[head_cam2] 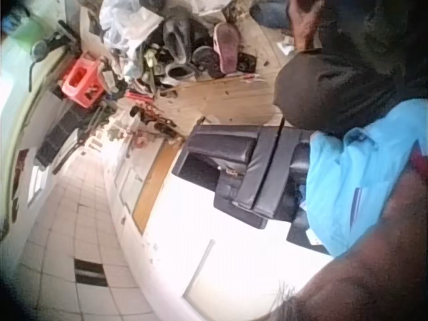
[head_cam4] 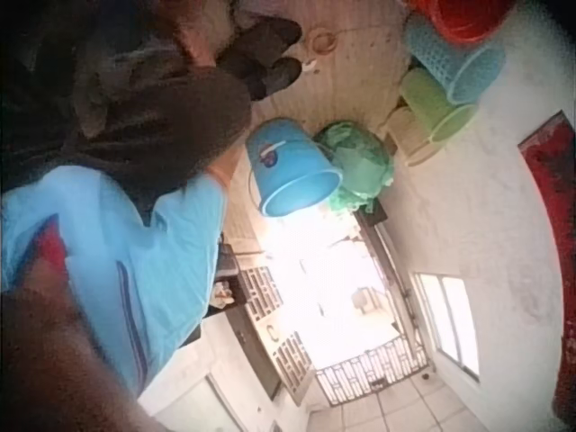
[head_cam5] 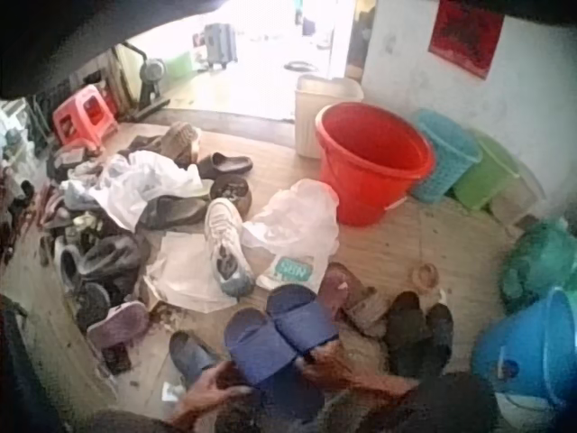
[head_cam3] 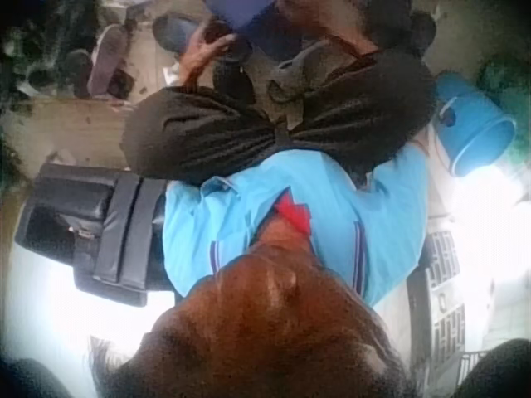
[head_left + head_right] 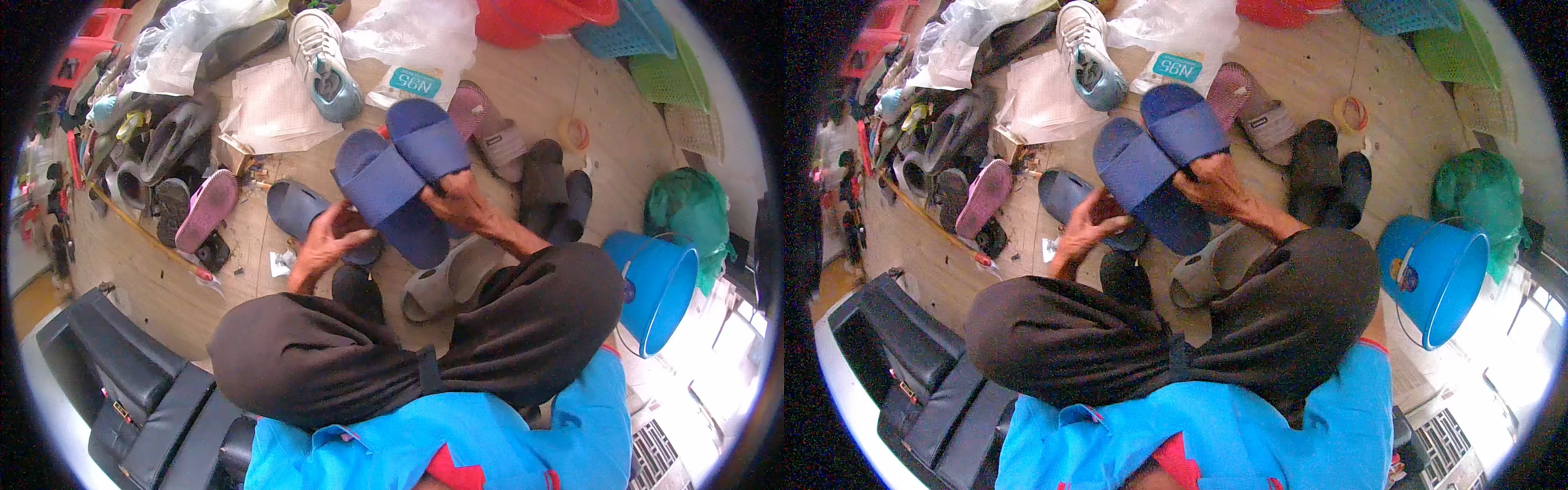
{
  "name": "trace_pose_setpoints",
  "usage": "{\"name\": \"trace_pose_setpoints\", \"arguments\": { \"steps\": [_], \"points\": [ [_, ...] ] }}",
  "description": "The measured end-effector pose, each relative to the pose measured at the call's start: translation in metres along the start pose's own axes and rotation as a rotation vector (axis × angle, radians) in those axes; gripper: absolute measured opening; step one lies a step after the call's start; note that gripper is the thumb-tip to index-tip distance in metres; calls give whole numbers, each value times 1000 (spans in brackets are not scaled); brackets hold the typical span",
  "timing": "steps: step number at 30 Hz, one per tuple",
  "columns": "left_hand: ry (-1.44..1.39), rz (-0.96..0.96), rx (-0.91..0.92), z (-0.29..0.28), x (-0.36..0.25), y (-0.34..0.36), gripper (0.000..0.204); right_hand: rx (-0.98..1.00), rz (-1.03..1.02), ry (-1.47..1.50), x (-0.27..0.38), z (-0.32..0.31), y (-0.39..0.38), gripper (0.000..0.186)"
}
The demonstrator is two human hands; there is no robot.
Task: The person moves a black leather sofa, picks up a bottle and a box, and carries two buckets across a cluttered room. They then sit on the floor and sort through a pile of various shoes and slippers, picking them up, inspecting them, and placing some into a blue bucket.
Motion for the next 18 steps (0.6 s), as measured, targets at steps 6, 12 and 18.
{"name": "trace_pose_setpoints", "arguments": {
  "steps": [6,12,18],
  "points": [
    [633,504,-325,-27,-171,-11,47,236,-253,-30,32,-22,61,22],
    [1311,604,-150,1,-217,-8,71,478,-375,-16,98,-9,113,17],
    [1404,736,-381,-58,-242,-65,86,617,-380,-86,185,22,147,17]
  ]
}}
Point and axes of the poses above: each hand's wrist, its own y-axis towards the middle knuckle, its own z-axis out of the palm, x = y × z, the point moved 9 cm from there along y, towards the middle knuckle, and after that the axes turned 5 degrees about z, right-handed, at the moved point
